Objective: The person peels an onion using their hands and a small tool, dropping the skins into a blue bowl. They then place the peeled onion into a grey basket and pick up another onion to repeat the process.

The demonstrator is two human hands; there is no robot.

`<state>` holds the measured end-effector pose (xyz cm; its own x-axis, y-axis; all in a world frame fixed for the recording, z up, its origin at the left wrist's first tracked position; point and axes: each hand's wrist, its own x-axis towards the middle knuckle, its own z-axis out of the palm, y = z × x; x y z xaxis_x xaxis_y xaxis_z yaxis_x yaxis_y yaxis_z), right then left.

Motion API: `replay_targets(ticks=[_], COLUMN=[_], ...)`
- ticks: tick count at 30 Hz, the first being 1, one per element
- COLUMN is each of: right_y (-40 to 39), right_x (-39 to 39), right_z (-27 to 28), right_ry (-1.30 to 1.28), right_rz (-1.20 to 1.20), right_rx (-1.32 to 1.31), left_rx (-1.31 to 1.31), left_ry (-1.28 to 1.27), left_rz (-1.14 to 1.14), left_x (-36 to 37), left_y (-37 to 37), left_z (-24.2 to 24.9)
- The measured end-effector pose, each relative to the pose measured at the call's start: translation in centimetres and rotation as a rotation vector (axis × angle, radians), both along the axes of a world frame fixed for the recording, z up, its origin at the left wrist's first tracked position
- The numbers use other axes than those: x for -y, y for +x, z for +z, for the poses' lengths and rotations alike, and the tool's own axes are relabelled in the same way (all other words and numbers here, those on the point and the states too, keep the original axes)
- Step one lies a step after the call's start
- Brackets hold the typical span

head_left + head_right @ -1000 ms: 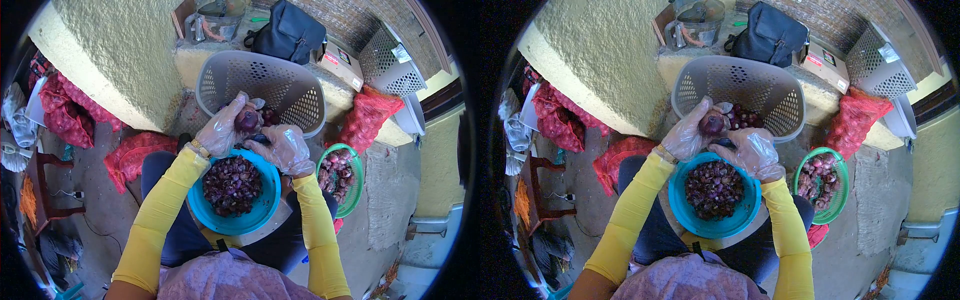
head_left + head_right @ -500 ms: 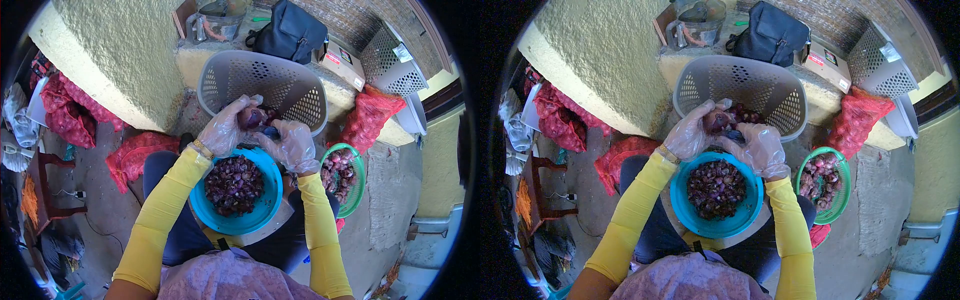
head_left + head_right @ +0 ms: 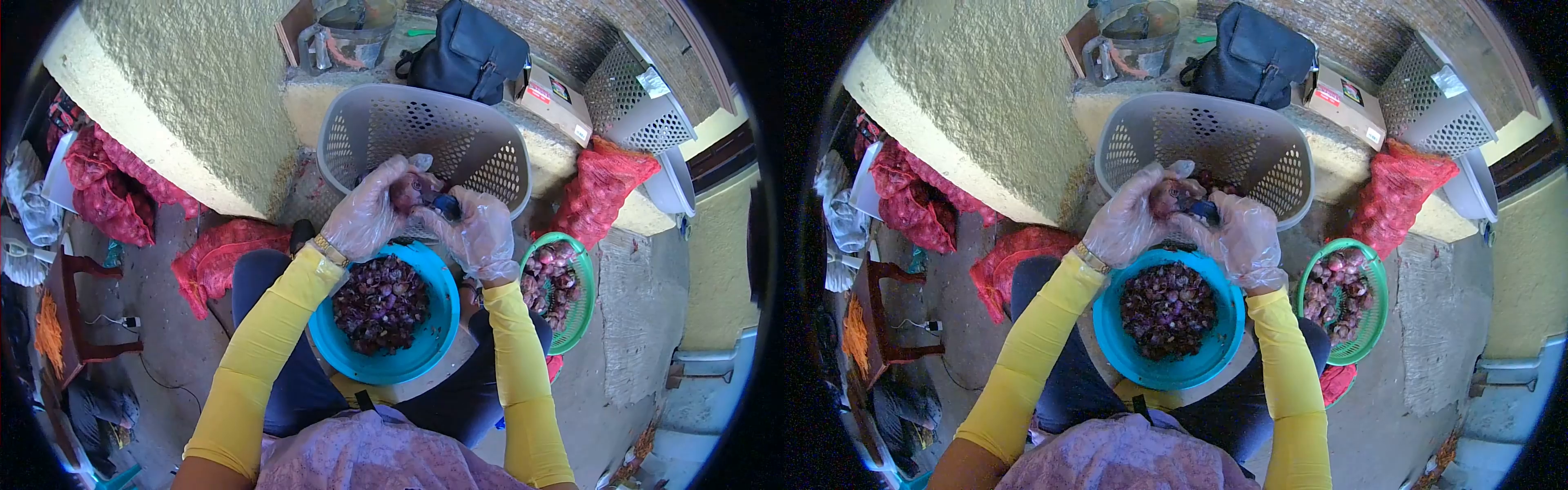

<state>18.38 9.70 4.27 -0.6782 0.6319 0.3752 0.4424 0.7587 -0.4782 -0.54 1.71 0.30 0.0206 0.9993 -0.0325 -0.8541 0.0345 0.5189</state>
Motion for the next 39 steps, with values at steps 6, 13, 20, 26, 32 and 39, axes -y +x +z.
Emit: replay_targets(ticks=[6, 13, 20, 26, 32, 39], right_y=[-0.1, -0.2, -0.3, -0.5, -0.5, -0.4], right_x=[-0.2, -0.1, 0.0, 0.0, -0.3, 0.0], right_z=[-0.5, -0.4, -0.4, -0.2, -1.0, -0.3], right_ry=[0.006, -0.074, -0.090, -0.151, -0.204, -0.253], right_rz=[0.021, 0.005, 0.006, 0.059, 0.074, 0.106], right_rx=[-0.017, 0.029, 0.029, -0.028, -0.015, 0.020], left_rx=[-0.076, -0.087, -0.115, -0.096, -0.110, -0.115], left_ry=[0.010, 0.053, 0.037, 0.041, 0.047, 0.082], left_rz=[0.067, 0.090, 0.098, 0.091, 0.083, 0.090], left_x=[0.1, -0.1, 0.0, -0.2, -0.2, -0.4], left_y=[0.1, 0.4, 0.1, 0.4, 0.4, 0.2], left_z=[0.2, 0.2, -0.2, -0.4, -0.6, -0.9])
